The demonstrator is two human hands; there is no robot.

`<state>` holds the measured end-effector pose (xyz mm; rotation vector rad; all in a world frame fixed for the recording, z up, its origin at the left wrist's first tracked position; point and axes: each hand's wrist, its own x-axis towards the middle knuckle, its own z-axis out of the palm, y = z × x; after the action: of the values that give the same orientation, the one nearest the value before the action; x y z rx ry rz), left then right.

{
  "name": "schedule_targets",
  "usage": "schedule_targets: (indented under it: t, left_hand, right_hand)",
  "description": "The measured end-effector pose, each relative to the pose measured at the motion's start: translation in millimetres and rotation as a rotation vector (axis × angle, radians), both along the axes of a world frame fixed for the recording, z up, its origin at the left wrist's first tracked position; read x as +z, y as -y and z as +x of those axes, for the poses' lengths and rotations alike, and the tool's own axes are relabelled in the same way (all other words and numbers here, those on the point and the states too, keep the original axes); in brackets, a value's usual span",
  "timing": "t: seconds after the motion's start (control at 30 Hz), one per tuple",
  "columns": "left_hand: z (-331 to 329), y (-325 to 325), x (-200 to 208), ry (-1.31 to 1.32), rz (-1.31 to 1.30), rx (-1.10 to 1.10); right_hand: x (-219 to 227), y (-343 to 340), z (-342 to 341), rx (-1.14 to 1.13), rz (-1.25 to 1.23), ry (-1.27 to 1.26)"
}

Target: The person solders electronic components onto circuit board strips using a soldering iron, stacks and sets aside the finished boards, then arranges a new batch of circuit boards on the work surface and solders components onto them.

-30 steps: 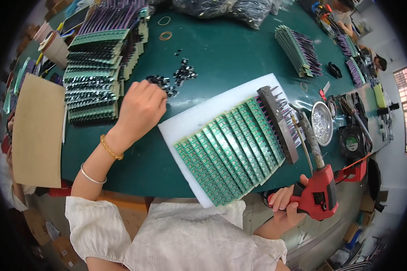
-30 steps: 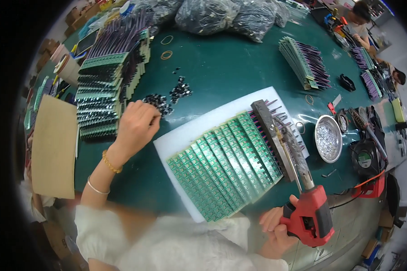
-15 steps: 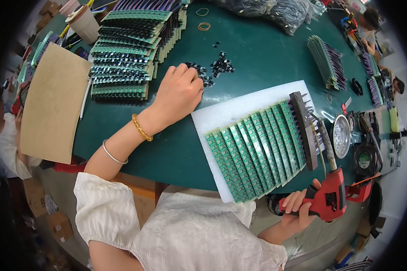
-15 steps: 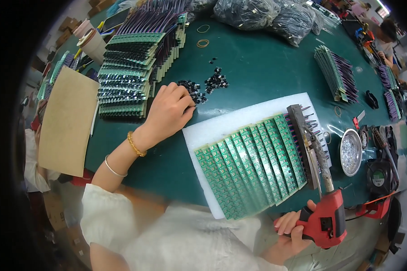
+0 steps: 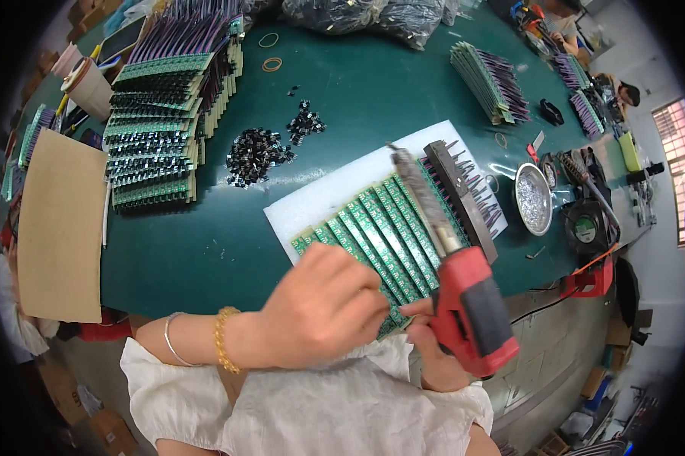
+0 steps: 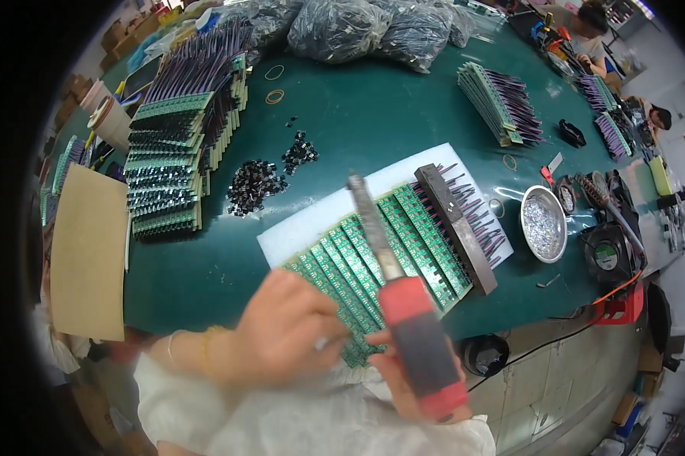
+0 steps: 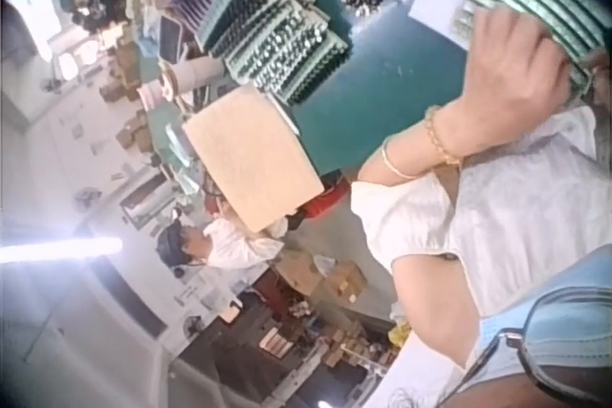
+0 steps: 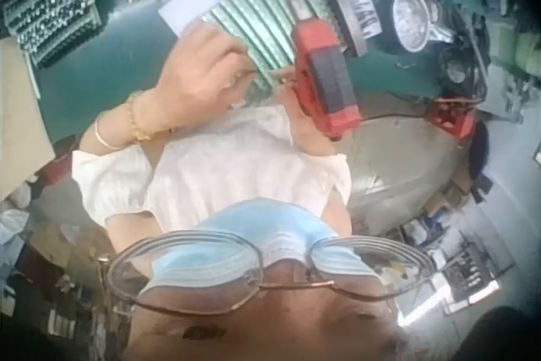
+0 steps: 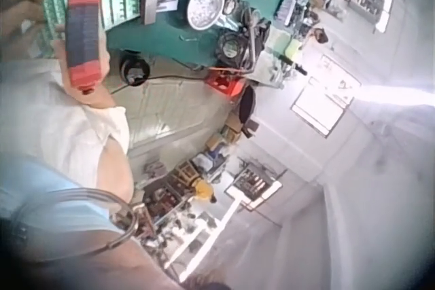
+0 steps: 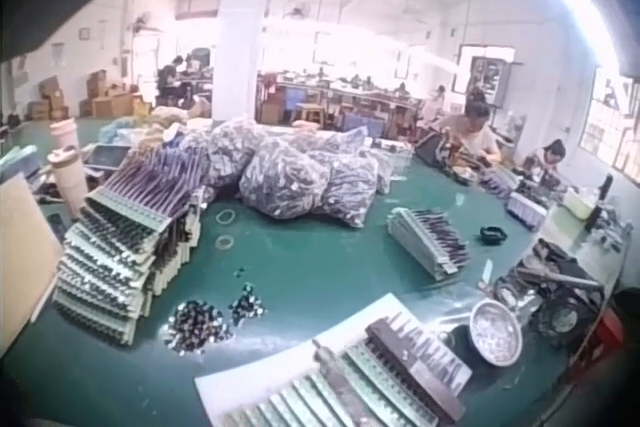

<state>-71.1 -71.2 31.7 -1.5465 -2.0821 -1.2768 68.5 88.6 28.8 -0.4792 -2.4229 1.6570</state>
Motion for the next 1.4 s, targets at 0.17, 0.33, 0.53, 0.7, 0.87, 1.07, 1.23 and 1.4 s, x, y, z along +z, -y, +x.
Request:
schedule_targets:
  t: [0.17,0.33,0.53,0.7,0.87,1.07,1.23,1.4]
  left_hand:
    - [12.3,-3.3,-3.3,0.049,0.018,-0.041]
    - [14.1,-2.0,-5.2,0.121,-0.022,-0.061]
    - [23.0,-10.5,-16.6,0.103,0.056,-0.040]
    - [29.9,-10.1,-22.8,-0.069,0.088,0.028]
    - [30.1,-4.3,-23.9,-0.141,0.106,0.061]
    - [0.3,30.1,-21.7,0.003,0.022,0.205]
    - [-35.3,62.6,-52.2,0.336,-0.063,0.412]
    - [-25.8,60.9,-65.5,0.273,-0.154,0.419]
  right_hand:
    - [-14.2,3.4,1.0,0.025,0.152,-0.105]
    - [-24.9,10.5,9.0,-0.139,0.146,0.073]
    - [-20.8,13.5,6.6,-0.192,0.104,-0.180]
    - [-23.8,22.9,-6.6,-0.361,-0.079,-0.338]
    - [-21.0,24.2,-10.5,-0.289,-0.127,-0.322]
    - [-31.6,10.0,7.1,-0.218,-0.098,-0.327]
    - [-38.8,7.6,15.8,-0.097,-0.207,-0.313]
    - [-59.0,-15.7,30.7,0.350,-0.316,-0.244]
